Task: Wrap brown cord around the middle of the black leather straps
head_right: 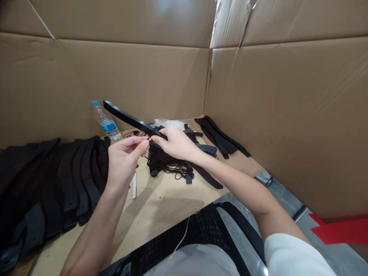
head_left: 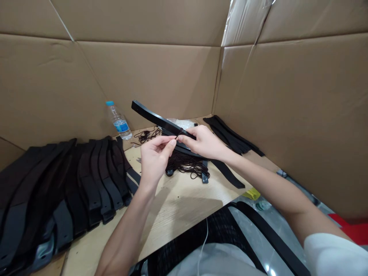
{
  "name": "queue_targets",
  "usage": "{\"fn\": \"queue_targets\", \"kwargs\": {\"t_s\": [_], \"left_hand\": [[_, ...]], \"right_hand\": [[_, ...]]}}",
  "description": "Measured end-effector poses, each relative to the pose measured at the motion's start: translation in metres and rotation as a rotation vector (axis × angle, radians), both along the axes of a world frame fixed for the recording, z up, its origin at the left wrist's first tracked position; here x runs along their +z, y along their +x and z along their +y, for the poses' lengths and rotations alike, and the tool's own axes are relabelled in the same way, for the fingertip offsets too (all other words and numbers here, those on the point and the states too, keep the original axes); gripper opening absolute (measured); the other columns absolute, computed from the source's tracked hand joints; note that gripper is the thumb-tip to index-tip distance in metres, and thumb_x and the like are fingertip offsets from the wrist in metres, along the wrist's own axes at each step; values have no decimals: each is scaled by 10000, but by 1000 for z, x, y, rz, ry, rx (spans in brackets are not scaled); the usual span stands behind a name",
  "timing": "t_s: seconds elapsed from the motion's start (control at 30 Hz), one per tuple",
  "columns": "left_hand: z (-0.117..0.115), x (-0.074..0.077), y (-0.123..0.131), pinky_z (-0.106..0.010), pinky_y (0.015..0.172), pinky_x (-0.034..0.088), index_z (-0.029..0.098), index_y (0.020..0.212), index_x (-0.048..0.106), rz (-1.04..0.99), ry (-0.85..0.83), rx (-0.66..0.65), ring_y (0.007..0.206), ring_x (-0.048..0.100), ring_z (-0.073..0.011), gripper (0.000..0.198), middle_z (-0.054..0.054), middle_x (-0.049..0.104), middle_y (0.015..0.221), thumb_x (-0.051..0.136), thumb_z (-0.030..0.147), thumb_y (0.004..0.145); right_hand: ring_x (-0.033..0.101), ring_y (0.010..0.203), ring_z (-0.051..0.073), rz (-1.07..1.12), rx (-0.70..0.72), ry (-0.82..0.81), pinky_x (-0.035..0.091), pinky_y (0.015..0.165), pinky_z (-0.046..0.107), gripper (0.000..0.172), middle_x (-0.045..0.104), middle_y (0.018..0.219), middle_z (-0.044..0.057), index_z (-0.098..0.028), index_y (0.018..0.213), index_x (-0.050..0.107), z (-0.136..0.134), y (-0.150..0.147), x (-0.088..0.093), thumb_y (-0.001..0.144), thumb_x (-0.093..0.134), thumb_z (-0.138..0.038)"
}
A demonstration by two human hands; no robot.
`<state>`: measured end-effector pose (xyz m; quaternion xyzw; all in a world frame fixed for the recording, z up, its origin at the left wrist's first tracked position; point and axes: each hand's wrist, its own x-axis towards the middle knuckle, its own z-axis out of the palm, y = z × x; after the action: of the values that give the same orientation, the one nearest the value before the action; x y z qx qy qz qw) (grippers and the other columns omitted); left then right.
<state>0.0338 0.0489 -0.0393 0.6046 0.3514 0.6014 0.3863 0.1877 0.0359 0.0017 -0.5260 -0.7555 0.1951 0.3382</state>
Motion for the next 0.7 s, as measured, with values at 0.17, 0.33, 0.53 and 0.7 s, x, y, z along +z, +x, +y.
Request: {"fn": "queue_targets", "kwargs": {"t_s": [0.17,0.33,0.53,0.7], "left_hand": [[1,2,-1,-195,398,380,165,748,763,2,8,-30,472,492,-87,90,-15,667,613,708,224,708],[1,5,-5,-201,402,386,169,747,751,37,-11,-45,467,484,-88,82,-13,659,617,707,235,727],[3,2,-7,-214,470,432,189,705,743,47,168,-95,554,552,-109,53,-10,654,657,704,213,732],[5,0,-7,-229,527,445,184,702,751,85,272,-152,601,566,-126,41,-22,653,650,720,198,725]], "right_hand": [[378,381,45,374,183,-252,273,400,178,221,419,483,-95,-156,754,519,-1,2,-5,948,475,-253],[390,376,35,621,364,-363,276,372,150,238,429,497,-95,-147,791,537,3,6,-10,936,545,-336],[393,376,23,707,554,-555,298,355,134,337,461,521,-89,-124,815,571,3,21,-7,872,649,-447],[422,359,24,707,618,-594,316,340,129,362,481,517,-86,-120,827,570,1,28,-7,887,625,-473]]}}
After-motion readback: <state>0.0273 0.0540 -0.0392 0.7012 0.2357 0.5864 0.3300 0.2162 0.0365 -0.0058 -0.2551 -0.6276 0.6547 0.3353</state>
